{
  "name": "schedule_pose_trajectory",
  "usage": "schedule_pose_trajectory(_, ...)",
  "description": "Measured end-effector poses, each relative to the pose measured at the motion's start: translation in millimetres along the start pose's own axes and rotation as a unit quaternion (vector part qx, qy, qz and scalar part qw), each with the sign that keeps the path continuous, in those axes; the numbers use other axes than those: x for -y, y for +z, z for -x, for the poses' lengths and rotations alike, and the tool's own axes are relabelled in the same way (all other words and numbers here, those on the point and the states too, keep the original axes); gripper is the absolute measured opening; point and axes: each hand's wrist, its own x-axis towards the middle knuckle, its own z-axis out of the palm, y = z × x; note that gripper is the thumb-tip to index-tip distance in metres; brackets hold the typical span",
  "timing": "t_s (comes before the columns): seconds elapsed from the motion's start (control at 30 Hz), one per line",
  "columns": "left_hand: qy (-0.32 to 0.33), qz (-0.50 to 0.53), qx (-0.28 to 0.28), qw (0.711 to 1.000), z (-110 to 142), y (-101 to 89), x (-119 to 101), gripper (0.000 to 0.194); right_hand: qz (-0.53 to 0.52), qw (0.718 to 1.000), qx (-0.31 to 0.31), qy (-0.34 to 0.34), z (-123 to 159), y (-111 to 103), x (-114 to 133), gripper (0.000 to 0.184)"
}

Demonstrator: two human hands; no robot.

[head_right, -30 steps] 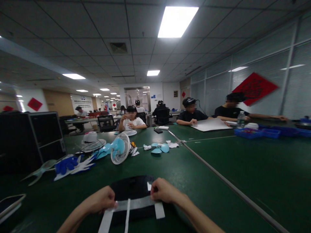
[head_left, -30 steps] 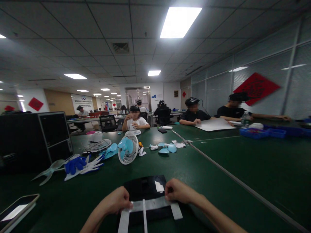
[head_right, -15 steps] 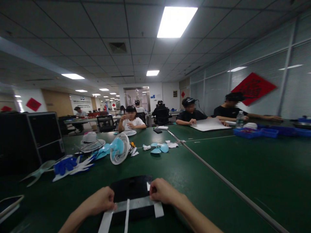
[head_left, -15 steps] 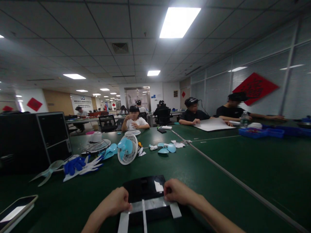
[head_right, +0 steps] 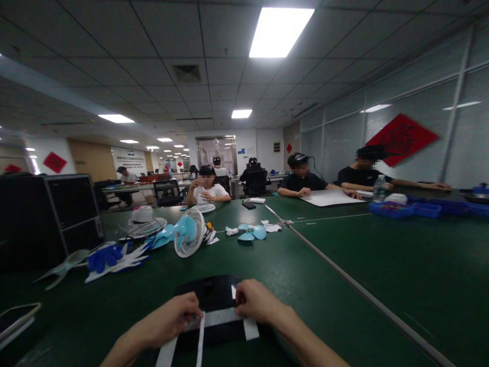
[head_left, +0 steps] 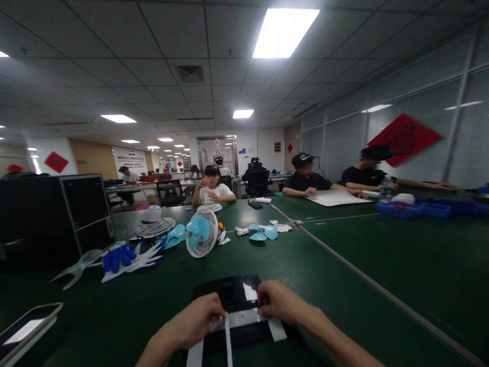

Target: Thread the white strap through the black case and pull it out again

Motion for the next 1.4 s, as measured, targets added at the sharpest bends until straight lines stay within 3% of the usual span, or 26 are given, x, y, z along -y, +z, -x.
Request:
schedule_pose_trajectory(0.13, 0.005, -0.002, 0.008, 1.0, 0.2, -0.7, 1.4, 0.048, 0.03, 0.991, -0.034, -0.129, 10.0, 5.7, 18.7, 0.022)
schedule_pose_trajectory(0.3, -0.003, -0.005, 0.001, 1.0, 0.0, -0.7, -0.4, 0.047, 0.083, 0.953, 0.002, -0.292, 13.8, 44.7, 37.1, 0.043)
schedule_pose_trajectory(0.53, -0.005, -0.012, 0.001, 1.0, 0.3, 1.9, 1.1, 0.035, 0.206, 0.899, -0.074, -0.379, -1.4, 89.3, 28.9, 0.014)
schedule_pose_trajectory(0.67, 0.0, -0.014, -0.016, 1.0, -1.9, 5.0, 1.8, 0.037, 0.225, 0.883, -0.089, -0.402, -5.2, 95.7, 25.3, 0.02)
schedule_pose_trajectory(0.9, 0.002, -0.037, -0.018, 0.999, -0.9, 2.7, -2.2, 0.039, 0.107, 0.912, -0.048, -0.393, -0.7, 90.7, 21.1, 0.027)
schedule_pose_trajectory(1.0, -0.004, -0.035, -0.017, 0.999, -1.0, 2.6, -0.8, 0.041, 0.085, 0.932, -0.03, -0.352, 1.5, 85.0, 25.4, 0.026)
schedule_pose_trajectory(1.1, 0.002, -0.037, -0.016, 0.999, -2.6, 4.0, 3.1, 0.038, 0.093, 0.949, -0.058, -0.294, 1.4, 81.5, 32.0, 0.028)
schedule_pose_trajectory(1.3, 0.006, -0.031, -0.016, 0.999, -4.7, 7.6, 10.3, 0.034, 0.182, 0.925, -0.078, -0.325, -8.7, 104.5, 24.7, 0.019)
schedule_pose_trajectory(1.4, 0.005, -0.027, -0.02, 0.999, -4.7, 8.5, 11.2, 0.037, 0.18, 0.921, -0.058, -0.341, -9.6, 111.3, 19.6, 0.02)
